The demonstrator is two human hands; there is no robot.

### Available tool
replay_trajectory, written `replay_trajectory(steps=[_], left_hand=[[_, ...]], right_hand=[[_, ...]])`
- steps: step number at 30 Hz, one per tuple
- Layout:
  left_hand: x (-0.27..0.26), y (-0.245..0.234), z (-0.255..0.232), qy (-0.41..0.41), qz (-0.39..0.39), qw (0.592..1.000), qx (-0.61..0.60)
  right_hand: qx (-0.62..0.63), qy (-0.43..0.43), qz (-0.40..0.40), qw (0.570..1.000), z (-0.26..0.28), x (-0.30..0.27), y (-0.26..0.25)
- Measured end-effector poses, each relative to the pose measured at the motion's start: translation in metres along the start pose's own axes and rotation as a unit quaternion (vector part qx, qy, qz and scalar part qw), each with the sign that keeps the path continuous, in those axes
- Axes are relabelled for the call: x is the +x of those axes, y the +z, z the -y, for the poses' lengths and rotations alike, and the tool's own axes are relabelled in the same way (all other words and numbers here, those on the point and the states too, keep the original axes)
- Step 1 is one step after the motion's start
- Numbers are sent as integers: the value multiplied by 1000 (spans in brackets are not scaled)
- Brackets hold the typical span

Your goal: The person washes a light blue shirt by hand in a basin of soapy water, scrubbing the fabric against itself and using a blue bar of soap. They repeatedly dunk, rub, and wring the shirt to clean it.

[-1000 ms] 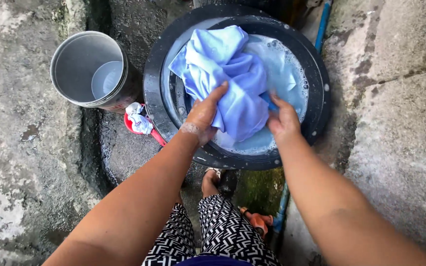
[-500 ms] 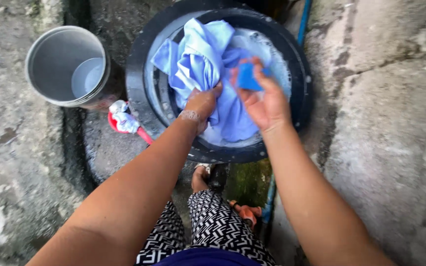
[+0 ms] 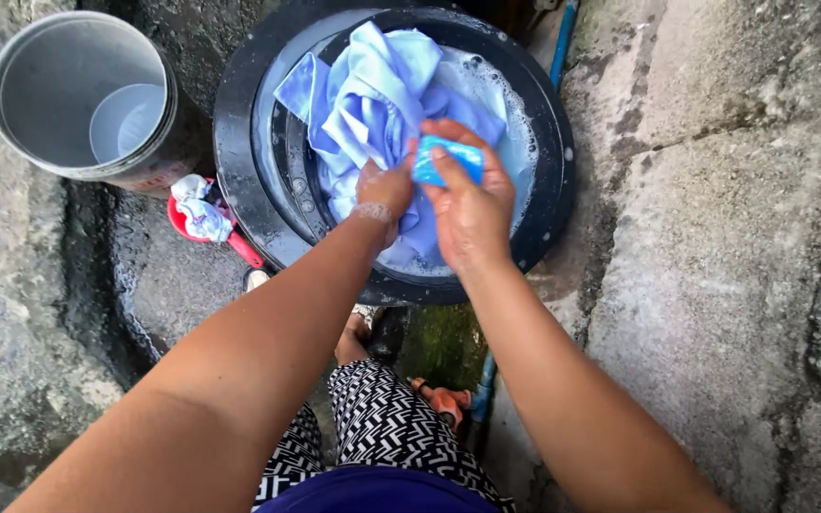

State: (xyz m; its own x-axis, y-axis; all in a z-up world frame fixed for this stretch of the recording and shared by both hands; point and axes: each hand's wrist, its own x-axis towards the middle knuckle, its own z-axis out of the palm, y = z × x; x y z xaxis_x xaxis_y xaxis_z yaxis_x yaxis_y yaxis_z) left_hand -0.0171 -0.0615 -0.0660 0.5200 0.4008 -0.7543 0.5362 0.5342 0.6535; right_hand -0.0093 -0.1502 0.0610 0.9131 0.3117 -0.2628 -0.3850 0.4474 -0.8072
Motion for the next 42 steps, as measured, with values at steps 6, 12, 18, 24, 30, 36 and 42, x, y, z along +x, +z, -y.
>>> replay_trajectory(steps=[6, 12, 18, 24, 30, 36, 42], left_hand=[[-17, 0, -1, 221, -44, 950, 218], [-14, -2, 2, 219, -55, 950, 216], [-4, 7, 2, 177, -58, 963, 192], [-21, 0, -6, 302, -67, 901, 304], [-76, -38, -61, 385, -59, 703, 594], [-59, -48, -60, 577, -80, 635, 507], [-74, -49, -75, 519, 11, 630, 578]], right_hand=[[-152, -40, -132, 979, -4, 9, -15], [-172, -89, -113, 974, -31, 9, -37], [-409, -94, -69, 905, -40, -22, 4], [-87, 86, -156, 980, -40, -2, 3], [-183, -11, -117, 976, -60, 26, -46], [-466, -141, -95, 868, -29, 9, -1], [-520, -107, -83, 843, -48, 14, -17]])
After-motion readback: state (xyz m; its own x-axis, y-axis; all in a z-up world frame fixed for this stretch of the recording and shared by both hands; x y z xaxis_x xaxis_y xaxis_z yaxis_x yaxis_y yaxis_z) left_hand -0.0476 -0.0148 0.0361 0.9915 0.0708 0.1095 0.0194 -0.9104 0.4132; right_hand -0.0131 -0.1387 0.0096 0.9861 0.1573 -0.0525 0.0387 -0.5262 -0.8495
